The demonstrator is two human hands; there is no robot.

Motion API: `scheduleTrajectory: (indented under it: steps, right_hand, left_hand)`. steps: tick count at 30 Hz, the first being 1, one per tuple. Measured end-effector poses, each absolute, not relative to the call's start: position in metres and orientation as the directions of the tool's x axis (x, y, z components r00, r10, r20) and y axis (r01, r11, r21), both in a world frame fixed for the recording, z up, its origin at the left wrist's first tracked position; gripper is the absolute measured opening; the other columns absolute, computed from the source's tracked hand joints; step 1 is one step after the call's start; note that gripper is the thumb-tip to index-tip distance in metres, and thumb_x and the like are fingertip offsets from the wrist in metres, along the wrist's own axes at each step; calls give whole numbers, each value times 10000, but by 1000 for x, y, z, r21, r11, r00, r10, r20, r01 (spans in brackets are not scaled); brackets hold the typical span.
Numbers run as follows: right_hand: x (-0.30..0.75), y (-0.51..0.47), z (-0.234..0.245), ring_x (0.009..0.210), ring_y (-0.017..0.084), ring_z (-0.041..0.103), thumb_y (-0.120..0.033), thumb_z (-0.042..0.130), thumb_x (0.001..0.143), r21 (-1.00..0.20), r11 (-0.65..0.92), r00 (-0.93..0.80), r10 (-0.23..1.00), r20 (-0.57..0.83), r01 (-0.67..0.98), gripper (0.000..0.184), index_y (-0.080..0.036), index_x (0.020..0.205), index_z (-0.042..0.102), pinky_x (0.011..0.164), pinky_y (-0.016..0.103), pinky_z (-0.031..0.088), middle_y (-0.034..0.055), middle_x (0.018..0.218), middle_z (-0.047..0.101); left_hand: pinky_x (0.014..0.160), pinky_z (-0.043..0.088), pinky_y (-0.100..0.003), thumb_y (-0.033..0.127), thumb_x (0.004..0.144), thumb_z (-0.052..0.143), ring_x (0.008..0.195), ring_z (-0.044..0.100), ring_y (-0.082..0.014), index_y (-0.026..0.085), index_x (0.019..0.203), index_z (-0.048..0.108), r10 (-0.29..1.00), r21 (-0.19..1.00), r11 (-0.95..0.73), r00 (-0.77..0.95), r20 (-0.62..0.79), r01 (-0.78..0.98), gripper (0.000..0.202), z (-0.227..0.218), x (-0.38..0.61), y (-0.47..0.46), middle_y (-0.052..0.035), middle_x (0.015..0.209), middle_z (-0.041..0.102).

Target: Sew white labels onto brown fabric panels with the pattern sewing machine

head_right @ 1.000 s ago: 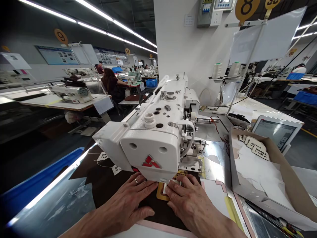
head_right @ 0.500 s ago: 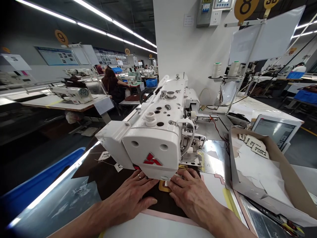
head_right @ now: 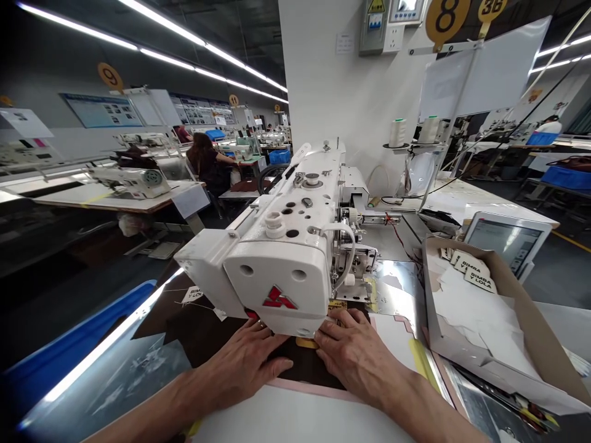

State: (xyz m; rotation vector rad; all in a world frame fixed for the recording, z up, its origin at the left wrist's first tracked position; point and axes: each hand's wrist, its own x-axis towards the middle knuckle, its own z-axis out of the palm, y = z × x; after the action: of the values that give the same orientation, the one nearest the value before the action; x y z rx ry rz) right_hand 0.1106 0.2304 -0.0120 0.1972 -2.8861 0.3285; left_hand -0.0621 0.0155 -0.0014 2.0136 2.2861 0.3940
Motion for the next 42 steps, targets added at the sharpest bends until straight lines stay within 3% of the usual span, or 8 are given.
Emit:
scheduleTrajectory:
  steps: [3,11,17,21,25,28,36,42]
  right_hand:
    - [111,229,-11,1064,259,612,-223,527,1072,-218,962,-966,-113,233,-165,215,-247,1234,665,933,451,446,38,1175,735]
    - [113,229,-6,1144,281,601,-242,552,1068,-197,966,-964,-118,239,-167,246,-252,1287,663,949,464,485,48,1242,725]
    - [135,232,-23,1278,287,570,-274,559,1078,-174,975,-924,-64,376,-138,339,-199,1403,615,1070,463,473,47,1417,671]
    - [144,221,-25,1263,268,607,-334,539,1094,-162,974,-923,-87,374,-157,356,-221,1424,611,1079,445,481,13,1445,663]
    - [139,205,-19,1225,255,642,-390,522,1103,-146,965,-927,-157,340,-217,373,-219,1420,621,1059,439,503,-4,1451,660]
    - [133,198,-18,1230,269,640,-443,567,1081,-139,968,-942,-160,295,-208,421,-221,1436,608,1068,465,502,-12,1466,647]
    - [128,197,-26,1222,297,636,-500,537,1087,-106,973,-949,-169,267,-203,462,-195,1427,605,1083,502,479,22,1404,688]
    - [129,197,-26,1193,277,640,-458,495,1109,-107,972,-940,-170,296,-210,425,-197,1426,605,1075,460,469,30,1370,705]
  left_hand:
    - [1076,470,-484,290,1005,705,1200,657,-322,245,1413,566,985,230,106,-134,108,967,433,2,-61,14,-68,1246,721]
    - [1149,449,-548,258,996,715,1335,579,-355,235,1485,525,987,211,126,-144,73,969,526,5,-58,16,-87,1365,678]
    - [1212,415,-543,315,1046,655,1424,515,-330,242,1554,458,992,150,101,-111,59,984,550,-3,-64,8,-79,1478,614]
    - [1221,418,-528,412,1064,617,1495,433,-338,212,1585,432,985,50,84,-90,145,995,588,-13,-79,-26,-93,1605,483]
    - [1269,346,-513,317,1095,543,1547,347,-291,229,1617,378,974,9,4,-6,226,1000,554,-11,-85,-49,-53,1653,416]
    - [1283,320,-502,300,1074,585,1519,393,-280,218,1601,406,977,16,-52,47,209,999,563,-4,-77,-39,-38,1618,473]
    - [1210,411,-479,309,991,748,1326,602,-299,211,1492,539,992,165,-89,72,108,982,551,3,-60,14,-32,1469,636]
    - [1188,432,-415,307,950,802,1349,592,-283,249,1529,504,997,239,-74,72,18,968,653,9,-63,16,-6,1513,597]
